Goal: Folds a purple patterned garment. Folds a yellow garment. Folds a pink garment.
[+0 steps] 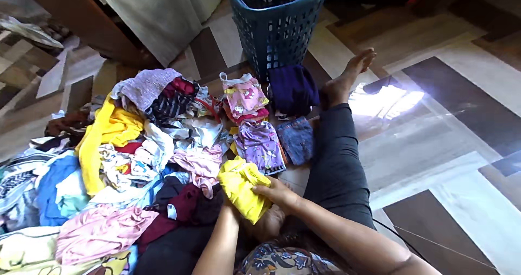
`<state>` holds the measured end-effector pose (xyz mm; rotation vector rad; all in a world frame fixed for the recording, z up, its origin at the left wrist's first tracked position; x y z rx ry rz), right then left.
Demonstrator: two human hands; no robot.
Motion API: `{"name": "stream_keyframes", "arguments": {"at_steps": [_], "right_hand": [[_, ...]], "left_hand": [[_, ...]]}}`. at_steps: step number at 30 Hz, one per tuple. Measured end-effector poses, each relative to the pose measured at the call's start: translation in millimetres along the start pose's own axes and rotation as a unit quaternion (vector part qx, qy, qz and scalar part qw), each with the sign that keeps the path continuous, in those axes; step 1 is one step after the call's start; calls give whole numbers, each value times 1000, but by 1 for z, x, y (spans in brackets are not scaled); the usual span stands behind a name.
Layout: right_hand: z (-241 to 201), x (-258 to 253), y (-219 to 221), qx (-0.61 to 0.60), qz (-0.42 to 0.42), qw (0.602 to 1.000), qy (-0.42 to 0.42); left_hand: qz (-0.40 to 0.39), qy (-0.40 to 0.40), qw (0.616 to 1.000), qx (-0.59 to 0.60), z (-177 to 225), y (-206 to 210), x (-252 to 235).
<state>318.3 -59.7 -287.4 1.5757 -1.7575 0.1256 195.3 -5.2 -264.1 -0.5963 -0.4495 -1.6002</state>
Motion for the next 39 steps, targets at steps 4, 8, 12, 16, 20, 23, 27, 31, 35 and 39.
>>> {"name": "stream_keyframes", "arguments": {"at_steps": [4,8,12,16,20,23,27,31,35,39], "right_hand": [[-48,19,-30,-41,52,995,-70],[-110,28,-68,-64,119,982,-134],[-202,26,-93,-101,109,941,-302],[-273,-1,-118,-110,127,900,-403],[-242,-79,-191,-82,262,926,-258],[-192,-95,-218,-55,342,922,-171],[-150,-72,-192,-45,320,929,-181],[-111,-51,-164,39,296,943,-146],[-98,-43,-125,131,227,953,-152],[-99,-41,-71,241,134,946,-170]], "left_hand": [[-44,182,958,-217,-7,7,-59],[-92,320,840,-429,-37,24,-66],[-92,353,764,-532,-52,35,-53],[-109,314,759,-560,-55,34,-55],[-121,312,800,-497,-45,28,-51],[-54,348,818,-456,-17,7,-46],[87,347,774,-522,31,-43,-59],[94,144,773,-611,30,-88,-105],[76,96,754,-645,11,-92,-117],[74,126,774,-616,14,-91,-113]]}}
Point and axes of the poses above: each hand's wrist, its own x-axis away from the middle knuckle, its own y-axis out of the palm, z = x × y, the point moved 10 cm from there along -x, towards the middle knuckle, and after that the axes turned 9 degrees about -x, right-handed, at the moved point
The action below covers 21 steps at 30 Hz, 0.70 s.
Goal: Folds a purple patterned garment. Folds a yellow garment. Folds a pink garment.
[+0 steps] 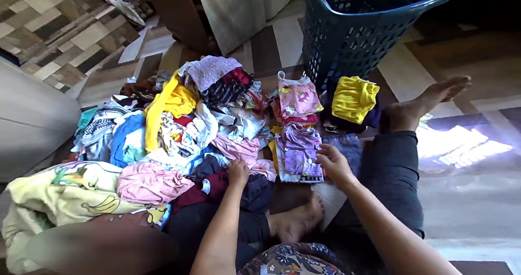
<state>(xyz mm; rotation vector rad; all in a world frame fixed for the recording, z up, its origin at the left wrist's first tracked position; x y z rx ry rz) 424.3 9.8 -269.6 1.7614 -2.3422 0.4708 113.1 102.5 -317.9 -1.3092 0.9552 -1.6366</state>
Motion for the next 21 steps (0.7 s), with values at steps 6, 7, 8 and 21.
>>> {"name": "stream_keyframes", "arguments": {"at_steps": [6,7,8,21], "right_hand": [[-29,16,81,92,-159,982,-44],[-34,19,94,101,-175,978,-54],[-40,20,106,103,-184,975,-68],[-112,51,142,90,-183,942,-268]], "left_hand": [[122,44,959,252,10,-76,31],[144,65,935,317,15,-93,42],[158,85,908,379,20,-110,55],[189,423,529,711,11,-230,205]]}}
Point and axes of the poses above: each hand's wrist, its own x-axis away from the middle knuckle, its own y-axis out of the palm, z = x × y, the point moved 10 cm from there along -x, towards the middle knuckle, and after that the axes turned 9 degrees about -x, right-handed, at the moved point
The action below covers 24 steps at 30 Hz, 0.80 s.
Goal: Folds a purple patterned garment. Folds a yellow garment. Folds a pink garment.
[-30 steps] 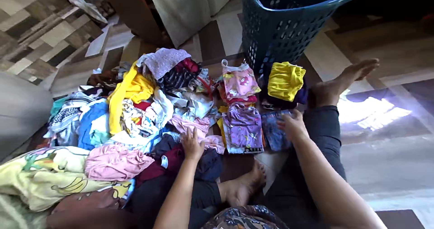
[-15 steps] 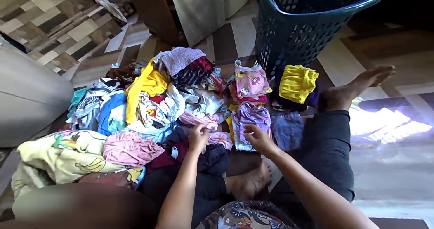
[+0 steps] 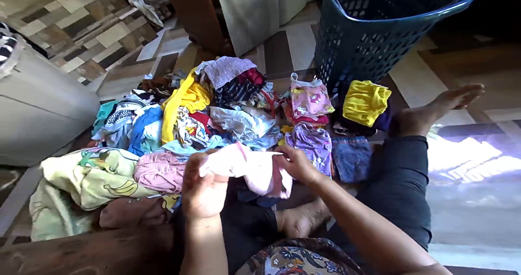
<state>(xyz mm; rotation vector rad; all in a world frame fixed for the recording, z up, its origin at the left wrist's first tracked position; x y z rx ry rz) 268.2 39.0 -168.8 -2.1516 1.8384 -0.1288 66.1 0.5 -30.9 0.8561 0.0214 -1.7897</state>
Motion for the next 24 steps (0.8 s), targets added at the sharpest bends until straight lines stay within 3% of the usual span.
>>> {"name": "stream_keyframes", "arguments": {"at_steps": [6,11,13,17,21,24], "right_hand": [[-47,16,-66,118,120,979,-118],[-92,32,-101,197,180,946,-186],[-100,35,-105,199,164,948,-188],[-109,38,-112,109,90,974,-176],[-142,48,-111,-95,-54,970,-216],[-166,44,-113,-93,-81,961,-248]], "left_hand": [[117,40,991,-44,25,-44,0],[129,121,945,-274,51,-45,2],[109,137,935,-308,62,-39,3],[34,140,950,-277,85,-18,0],[96,173,936,-292,123,-14,2],[93,166,917,-351,136,-16,-15]]}}
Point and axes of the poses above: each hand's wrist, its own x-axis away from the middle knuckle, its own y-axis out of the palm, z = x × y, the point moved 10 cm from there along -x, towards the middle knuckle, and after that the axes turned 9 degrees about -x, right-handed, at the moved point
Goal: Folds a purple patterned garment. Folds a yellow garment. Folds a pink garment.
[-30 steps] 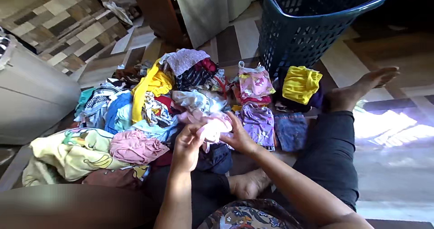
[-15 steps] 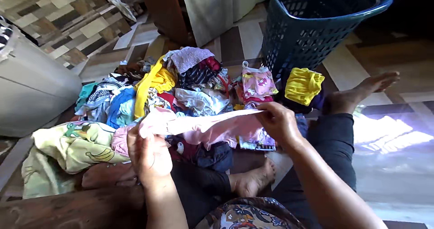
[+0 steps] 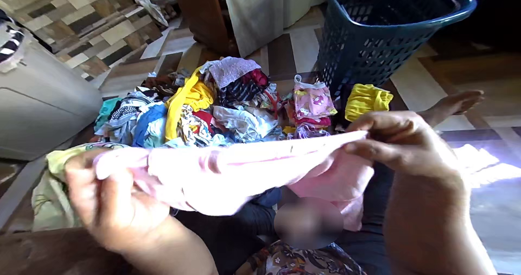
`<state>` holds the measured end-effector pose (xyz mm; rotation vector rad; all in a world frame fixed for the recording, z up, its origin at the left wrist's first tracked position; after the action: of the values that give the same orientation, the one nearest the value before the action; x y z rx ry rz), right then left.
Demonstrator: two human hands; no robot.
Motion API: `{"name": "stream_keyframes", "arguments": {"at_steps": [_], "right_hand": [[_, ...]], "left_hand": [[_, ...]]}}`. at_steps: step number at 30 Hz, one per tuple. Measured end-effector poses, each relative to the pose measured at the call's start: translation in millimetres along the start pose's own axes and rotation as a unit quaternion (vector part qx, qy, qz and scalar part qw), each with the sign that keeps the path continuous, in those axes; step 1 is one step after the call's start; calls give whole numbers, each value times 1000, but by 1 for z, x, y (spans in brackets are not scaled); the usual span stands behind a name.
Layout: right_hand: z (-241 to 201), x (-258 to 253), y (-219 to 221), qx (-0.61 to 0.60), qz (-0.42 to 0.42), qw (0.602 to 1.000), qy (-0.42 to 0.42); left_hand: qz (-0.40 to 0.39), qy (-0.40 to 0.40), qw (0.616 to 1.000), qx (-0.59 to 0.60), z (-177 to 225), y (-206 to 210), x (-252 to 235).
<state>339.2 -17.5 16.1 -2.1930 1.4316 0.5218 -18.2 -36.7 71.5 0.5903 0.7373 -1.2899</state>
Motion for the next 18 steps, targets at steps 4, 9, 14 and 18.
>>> {"name": "stream_keyframes", "arguments": {"at_steps": [4,9,14,18], "right_hand": [[47,-36,-33,50,141,985,87],[146,-58,-39,86,211,950,215],[208,9,65,166,-6,939,301],[249,116,174,101,-251,864,425]], "left_hand": [[-10,-102,994,-31,-62,17,-35],[37,-294,945,-137,-204,24,-39],[-52,-388,890,-232,-259,7,39],[-192,-502,804,-254,-276,4,141]]}}
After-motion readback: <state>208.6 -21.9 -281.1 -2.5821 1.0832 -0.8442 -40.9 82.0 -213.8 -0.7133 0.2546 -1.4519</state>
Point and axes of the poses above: each hand's wrist, its own x-axis away from the middle knuckle, its own y-axis out of the palm, z = x × y, the point moved 10 cm from there along -x, towards the middle knuckle, and after that the axes turned 9 degrees about -x, right-handed, at the moved point
